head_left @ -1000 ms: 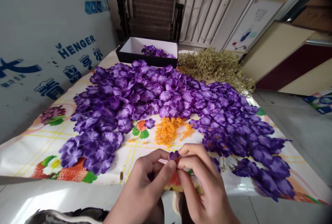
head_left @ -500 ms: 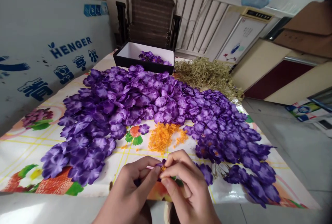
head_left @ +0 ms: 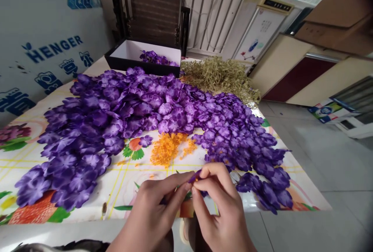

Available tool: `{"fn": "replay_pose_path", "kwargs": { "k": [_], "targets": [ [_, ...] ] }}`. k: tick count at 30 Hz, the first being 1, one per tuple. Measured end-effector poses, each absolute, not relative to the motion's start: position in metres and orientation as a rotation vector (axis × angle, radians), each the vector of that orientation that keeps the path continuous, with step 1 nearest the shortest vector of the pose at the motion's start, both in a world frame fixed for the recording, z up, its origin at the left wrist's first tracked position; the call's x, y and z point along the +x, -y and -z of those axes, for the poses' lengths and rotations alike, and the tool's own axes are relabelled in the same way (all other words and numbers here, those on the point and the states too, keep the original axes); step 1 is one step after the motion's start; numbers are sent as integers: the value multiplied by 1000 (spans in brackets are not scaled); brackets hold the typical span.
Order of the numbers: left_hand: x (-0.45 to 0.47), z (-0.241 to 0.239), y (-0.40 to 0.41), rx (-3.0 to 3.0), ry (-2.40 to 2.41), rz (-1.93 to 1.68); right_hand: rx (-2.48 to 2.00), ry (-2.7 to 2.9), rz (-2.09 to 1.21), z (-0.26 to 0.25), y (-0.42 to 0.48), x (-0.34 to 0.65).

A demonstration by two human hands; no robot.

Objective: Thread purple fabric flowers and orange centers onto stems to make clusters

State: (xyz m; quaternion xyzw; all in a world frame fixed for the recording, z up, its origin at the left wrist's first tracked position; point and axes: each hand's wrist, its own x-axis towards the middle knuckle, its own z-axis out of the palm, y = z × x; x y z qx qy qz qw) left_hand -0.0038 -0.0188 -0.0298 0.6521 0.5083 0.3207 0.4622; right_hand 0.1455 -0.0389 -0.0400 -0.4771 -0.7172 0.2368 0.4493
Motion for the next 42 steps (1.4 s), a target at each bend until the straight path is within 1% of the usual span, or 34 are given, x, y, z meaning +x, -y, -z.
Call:
{"fn": "replay_pose_path", "kwargs": {
  "k": [4, 11, 17, 20, 24, 26, 28, 31, 33, 35, 37, 39, 42],
  "targets": [
    [3, 28, 19, 1664, -1241, -823, -1177, 1773, -516, 39, 41, 155],
    [11, 25, 23, 1664, -1168, -756, -1145, 1595, -653, 39, 40, 163],
    [14, 25, 20, 1445, -1171, -682, -1121, 1714, -640, 41, 38, 164],
    [12, 26, 17, 1273, -1118, -712, -1142, 1638, -820, 42, 40, 160],
    [6, 31, 17, 1209, -1115, -747, -1077, 1191, -1316, 43, 42, 152],
    [2, 33, 18, 1251, -1144, -760, -1033, 1065, -1467, 43, 42, 149],
    [-2, 34, 20, 1296, -1175, -767, -1089, 1134, -1457, 43, 40, 147],
    [-7, 33, 21, 1249, -1157, -781, -1237, 1344, -1267, 44, 37, 144],
    [-9, 32, 19, 1092, -1139, -851, -1289, 1346, -1186, 46, 37, 143],
    [-12, 30, 16, 825, -1093, -956, -1297, 1224, -1218, 47, 37, 141],
    [-14, 28, 11, 497, -951, -1011, -1185, 1038, -1367, 46, 36, 140],
    [-17, 26, 8, 215, -753, -978, -967, 858, -1556, 44, 34, 140],
    [-19, 23, 5, -53, -555, -928, -685, 635, -1748, 41, 30, 143]
  ]
}}
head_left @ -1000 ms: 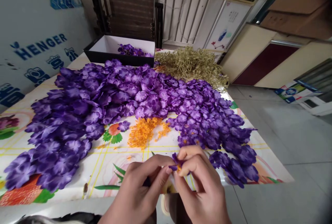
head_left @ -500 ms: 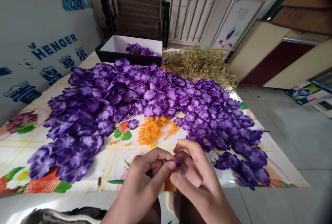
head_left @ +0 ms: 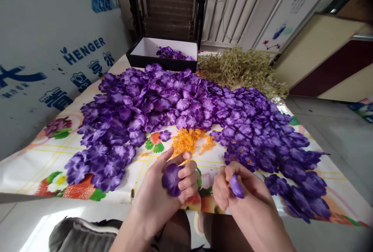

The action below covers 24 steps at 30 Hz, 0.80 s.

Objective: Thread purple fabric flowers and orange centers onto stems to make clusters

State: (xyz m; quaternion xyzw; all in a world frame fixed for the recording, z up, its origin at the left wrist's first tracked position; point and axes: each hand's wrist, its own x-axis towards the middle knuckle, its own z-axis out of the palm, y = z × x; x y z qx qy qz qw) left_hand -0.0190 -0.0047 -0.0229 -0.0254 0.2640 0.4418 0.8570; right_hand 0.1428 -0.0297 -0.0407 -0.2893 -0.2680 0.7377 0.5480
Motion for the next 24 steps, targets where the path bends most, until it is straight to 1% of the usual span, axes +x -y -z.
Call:
{"fn": "replay_pose_path", "kwargs": {
  "k": [3, 6, 8, 10, 12, 14, 16, 19, 22, 24],
  "targets": [
    [-18, 21, 2, -207, -501, -938, -604, 583, -1757, 39, 31, 147],
    [-13, 22, 0, -265, -569, -954, -747, 969, -1588, 41, 41, 147],
    [-8, 23, -2, -265, -610, -977, -935, 1293, -1304, 45, 48, 141],
    [-2, 24, -2, -259, -605, -1012, -939, 1606, -966, 49, 52, 135],
    [4, 23, -1, -246, -612, -1035, -973, 1855, -796, 51, 54, 131],
    [7, 21, 1, -220, -663, -1033, -1072, 1994, -770, 50, 54, 133],
    [8, 20, 3, -156, -694, -994, -1162, 1991, -785, 48, 54, 139],
    [8, 22, 5, 96, -693, -982, -1240, 1715, -837, 43, 52, 149],
    [5, 27, 7, 344, -734, -1073, -1211, 1408, -1013, 39, 46, 154],
    [3, 31, 9, 478, -805, -1085, -1172, 1322, -1120, 37, 41, 153]
  ]
}}
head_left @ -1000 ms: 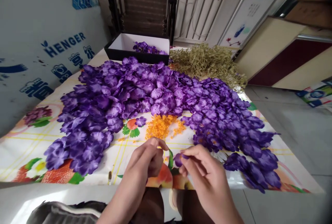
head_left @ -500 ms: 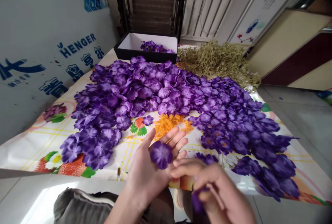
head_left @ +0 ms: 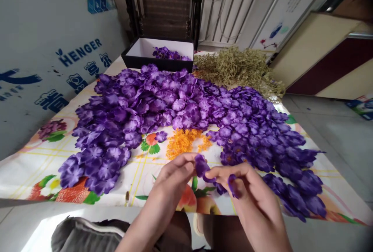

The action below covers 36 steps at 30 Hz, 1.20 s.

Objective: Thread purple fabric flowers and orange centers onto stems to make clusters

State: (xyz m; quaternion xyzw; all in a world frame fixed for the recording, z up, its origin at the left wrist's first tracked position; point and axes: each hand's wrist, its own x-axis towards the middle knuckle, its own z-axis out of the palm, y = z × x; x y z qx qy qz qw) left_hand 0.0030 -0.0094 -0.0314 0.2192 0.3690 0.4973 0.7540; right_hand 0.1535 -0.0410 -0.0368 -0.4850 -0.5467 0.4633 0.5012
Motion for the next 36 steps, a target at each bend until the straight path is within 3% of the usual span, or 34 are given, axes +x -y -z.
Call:
{"fn": "replay_pose_path", "kwargs": {
  "k": [13, 20, 31, 36],
  "targets": [
    [-8, 35, 12, 877, -1188, -968, -1004, 1270, -1125, 35, 44, 142],
    [-12, 24, 22, 1013, -1088, -904, -1121, 1493, -891, 39, 40, 136],
    [-4, 20, 27, 896, -904, -847, -1053, 1113, -1411, 47, 42, 145],
    [4, 21, 24, 858, -858, -816, -1126, 1052, -1406, 51, 45, 151]
  ]
}}
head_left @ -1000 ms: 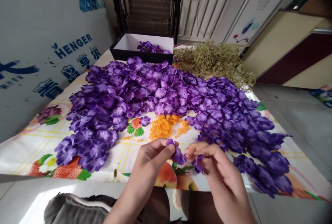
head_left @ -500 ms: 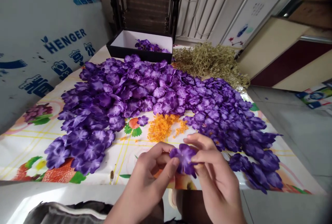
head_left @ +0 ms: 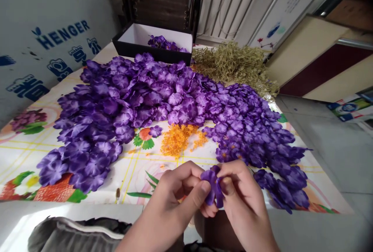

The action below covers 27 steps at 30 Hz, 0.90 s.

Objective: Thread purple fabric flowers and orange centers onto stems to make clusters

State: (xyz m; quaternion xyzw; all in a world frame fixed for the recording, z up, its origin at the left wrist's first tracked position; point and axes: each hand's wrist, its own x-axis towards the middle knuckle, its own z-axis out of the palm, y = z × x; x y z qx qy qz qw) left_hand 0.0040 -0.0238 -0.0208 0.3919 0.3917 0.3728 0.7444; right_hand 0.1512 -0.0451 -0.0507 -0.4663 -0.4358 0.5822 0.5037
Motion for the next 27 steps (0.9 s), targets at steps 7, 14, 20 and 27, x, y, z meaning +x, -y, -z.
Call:
{"fn": "replay_pose_path", "kwargs": {
  "k": [7, 14, 20, 27],
  "targets": [
    [7, 22, 22, 999, -947, -789, -1228, 1339, -1113, 47, 46, 153],
    [2, 23, 19, 1422, -1098, -836, -1183, 1252, -1327, 39, 38, 158],
    [5, 23, 19, 1447, -1100, -940, -1212, 1339, -1393, 33, 32, 161],
    [10, 22, 20, 1262, -1224, -1095, -1846, 1565, -131, 30, 35, 209]
  ]
}}
